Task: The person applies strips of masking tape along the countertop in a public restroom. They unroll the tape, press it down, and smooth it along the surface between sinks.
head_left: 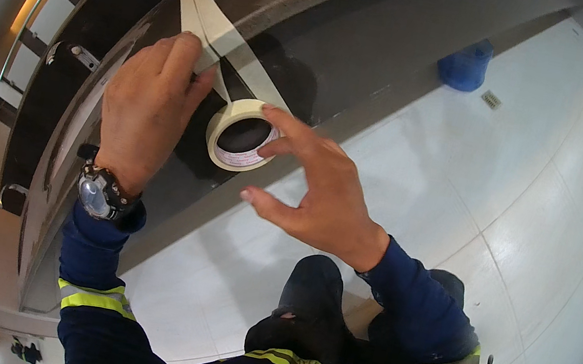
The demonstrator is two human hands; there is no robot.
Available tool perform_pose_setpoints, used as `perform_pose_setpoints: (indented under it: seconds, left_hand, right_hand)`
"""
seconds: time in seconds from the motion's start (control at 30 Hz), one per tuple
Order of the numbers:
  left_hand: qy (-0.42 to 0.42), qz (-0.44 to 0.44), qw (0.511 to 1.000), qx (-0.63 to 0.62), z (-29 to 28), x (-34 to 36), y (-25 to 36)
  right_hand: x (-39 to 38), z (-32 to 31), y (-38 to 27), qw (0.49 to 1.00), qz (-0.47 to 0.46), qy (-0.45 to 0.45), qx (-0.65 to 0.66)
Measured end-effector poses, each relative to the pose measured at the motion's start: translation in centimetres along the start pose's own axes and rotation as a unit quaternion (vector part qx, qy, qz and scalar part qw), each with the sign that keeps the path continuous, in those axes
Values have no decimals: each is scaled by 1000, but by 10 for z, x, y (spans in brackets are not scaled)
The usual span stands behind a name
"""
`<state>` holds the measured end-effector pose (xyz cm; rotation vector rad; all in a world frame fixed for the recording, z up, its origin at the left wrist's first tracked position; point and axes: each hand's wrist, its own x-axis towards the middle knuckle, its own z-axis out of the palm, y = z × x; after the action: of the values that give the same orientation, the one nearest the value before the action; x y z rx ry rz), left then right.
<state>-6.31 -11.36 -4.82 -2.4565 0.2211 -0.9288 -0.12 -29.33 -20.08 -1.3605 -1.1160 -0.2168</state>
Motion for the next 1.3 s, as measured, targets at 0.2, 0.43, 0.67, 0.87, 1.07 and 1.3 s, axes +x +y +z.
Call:
perform_pose_setpoints:
  seconds: [0.2, 0.43, 0.67, 0.87, 1.07, 1.3]
  left_hand:
    - [-2, 6, 1000, 5, -2, 1, -1]
    - [-4, 14, 1000, 5, -2, 1, -3]
    - [-4, 8, 1000, 17, 0, 3, -4]
    - [-5, 16, 999, 32, -1, 3, -6]
    - [-9, 19, 999, 42, -1, 2, -6]
    - [6, 34, 999, 37, 0, 3, -7]
  right_hand:
    - [-8, 23, 5, 972, -120, -3, -200]
    - [-9, 21, 12, 967, -105, -30, -229]
    - [-16, 23, 6, 986, -68, -16, -149]
    - [-12, 15, -16, 998, -53, 23, -33]
    - [-12, 22, -32, 981, 24, 81, 174]
    - [-10, 24, -26, 968, 81, 73, 227]
